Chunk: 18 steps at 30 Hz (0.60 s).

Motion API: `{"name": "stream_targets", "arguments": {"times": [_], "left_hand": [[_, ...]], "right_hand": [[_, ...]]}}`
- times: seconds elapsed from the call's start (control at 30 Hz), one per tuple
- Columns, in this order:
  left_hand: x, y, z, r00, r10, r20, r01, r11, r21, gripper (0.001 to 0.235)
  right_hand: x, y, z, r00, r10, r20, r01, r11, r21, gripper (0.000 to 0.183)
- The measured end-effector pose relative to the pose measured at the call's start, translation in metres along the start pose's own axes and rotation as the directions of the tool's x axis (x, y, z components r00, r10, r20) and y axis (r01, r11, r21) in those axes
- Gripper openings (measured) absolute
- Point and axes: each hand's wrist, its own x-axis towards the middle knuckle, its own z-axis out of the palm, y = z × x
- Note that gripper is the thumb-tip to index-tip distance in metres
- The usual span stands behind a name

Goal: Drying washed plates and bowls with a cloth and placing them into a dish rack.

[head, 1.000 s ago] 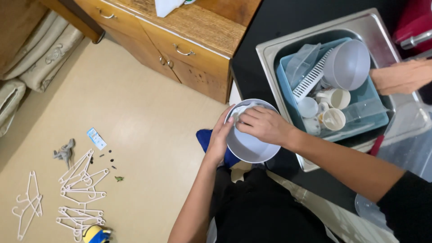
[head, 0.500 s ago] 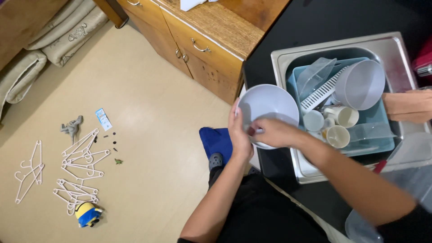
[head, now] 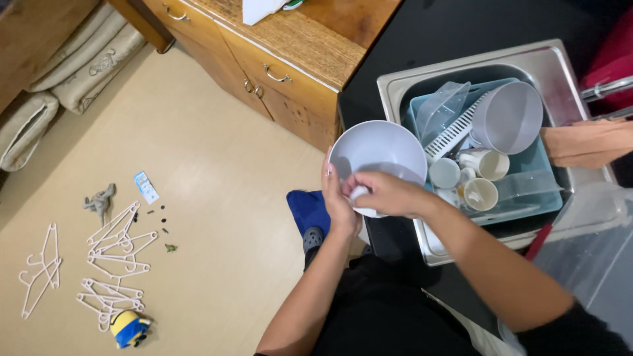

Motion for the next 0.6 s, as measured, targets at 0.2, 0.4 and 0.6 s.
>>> {"name": "stream_targets", "arguments": {"times": [0.2, 0.4, 0.6], "left_hand": [[-0.006, -0.008, 0.004, 0.991, -0.085, 0.106, 0.105, 0.974, -0.201, 0.066], [0.007, 0.005, -0.011, 0.975, 0.031, 0.218, -0.078, 0.975, 0.209, 0.067], [0.011, 0.024, -0.009, 0.938, -0.181, 0.297, 0.145, 0.98, 0.139, 0.066]], "right_hand": [[0.043, -0.007, 0.025, 0.936, 0.075, -0.345, 0.352, -0.258, 0.899, 0.039], [0.05, 0.008, 0.01, 0.812, 0.078, -0.579, 0.572, 0.1, 0.814, 0.04], [0.035, -0.022, -0.015, 0.726, -0.077, -0.683, 0.581, 0.601, 0.549, 0.031]]}}
